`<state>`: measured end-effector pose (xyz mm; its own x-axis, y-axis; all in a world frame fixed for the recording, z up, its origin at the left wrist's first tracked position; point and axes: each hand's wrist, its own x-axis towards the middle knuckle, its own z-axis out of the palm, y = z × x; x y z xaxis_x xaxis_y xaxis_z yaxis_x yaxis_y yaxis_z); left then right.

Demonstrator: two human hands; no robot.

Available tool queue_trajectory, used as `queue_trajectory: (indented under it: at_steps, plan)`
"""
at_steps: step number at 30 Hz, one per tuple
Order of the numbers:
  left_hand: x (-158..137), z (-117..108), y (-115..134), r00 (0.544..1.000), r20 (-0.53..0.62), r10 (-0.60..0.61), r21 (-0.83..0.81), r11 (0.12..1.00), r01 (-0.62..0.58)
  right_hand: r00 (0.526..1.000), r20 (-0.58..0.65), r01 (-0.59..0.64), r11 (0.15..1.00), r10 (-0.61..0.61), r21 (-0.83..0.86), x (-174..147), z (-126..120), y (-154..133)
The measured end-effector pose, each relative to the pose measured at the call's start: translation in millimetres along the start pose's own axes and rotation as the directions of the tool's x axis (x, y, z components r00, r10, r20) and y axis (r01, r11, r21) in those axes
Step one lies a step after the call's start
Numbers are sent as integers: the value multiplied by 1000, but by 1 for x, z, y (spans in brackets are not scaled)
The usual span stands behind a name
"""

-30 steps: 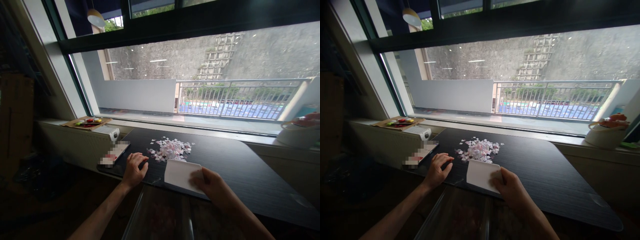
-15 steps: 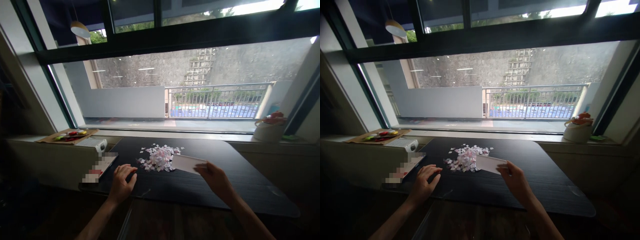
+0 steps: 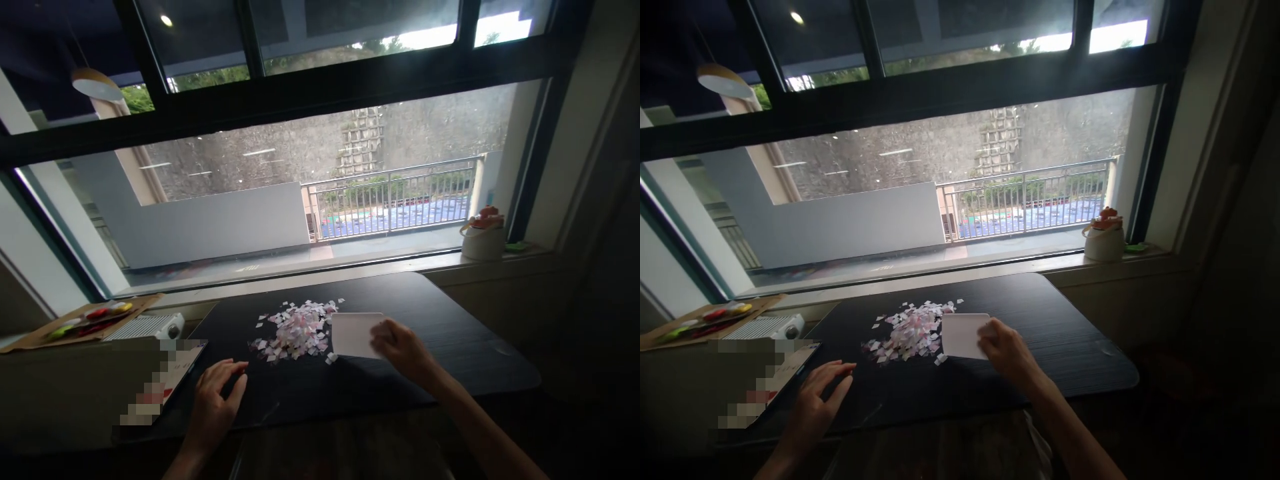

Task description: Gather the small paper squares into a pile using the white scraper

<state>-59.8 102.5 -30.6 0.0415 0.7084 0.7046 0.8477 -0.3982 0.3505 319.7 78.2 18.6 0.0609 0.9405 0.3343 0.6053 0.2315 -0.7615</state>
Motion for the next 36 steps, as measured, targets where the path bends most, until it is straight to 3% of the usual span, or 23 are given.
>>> queue_trajectory:
  at_steps: [9,13,16,20,26,31,36]
  plan:
    - [2,-6,0,1000,-2,-11,-31,999,11,997,-45,-66,998,66,1,-7,-8,7]
    - [4,-8,8,995,-29,99,8,995,-99,991,-82,-99,994,102,33,-10,-17,5]
    - [7,-6,32,975,35,219,44,974,-220,988,-91,-121,991,126,62,-14,-20,3]
    - [14,2,80,902,252,352,4,931,-364,987,-75,-141,989,145,50,-21,-28,7]
    - [27,28,139,763,478,434,-122,894,-432,985,-111,-121,989,131,89,-23,-29,11]
    - [27,46,151,719,559,413,-105,895,-433,992,-64,-100,986,109,133,-19,-14,8]
    - [17,38,143,714,560,421,-79,884,-461,985,-80,-144,986,150,82,-23,-19,10]
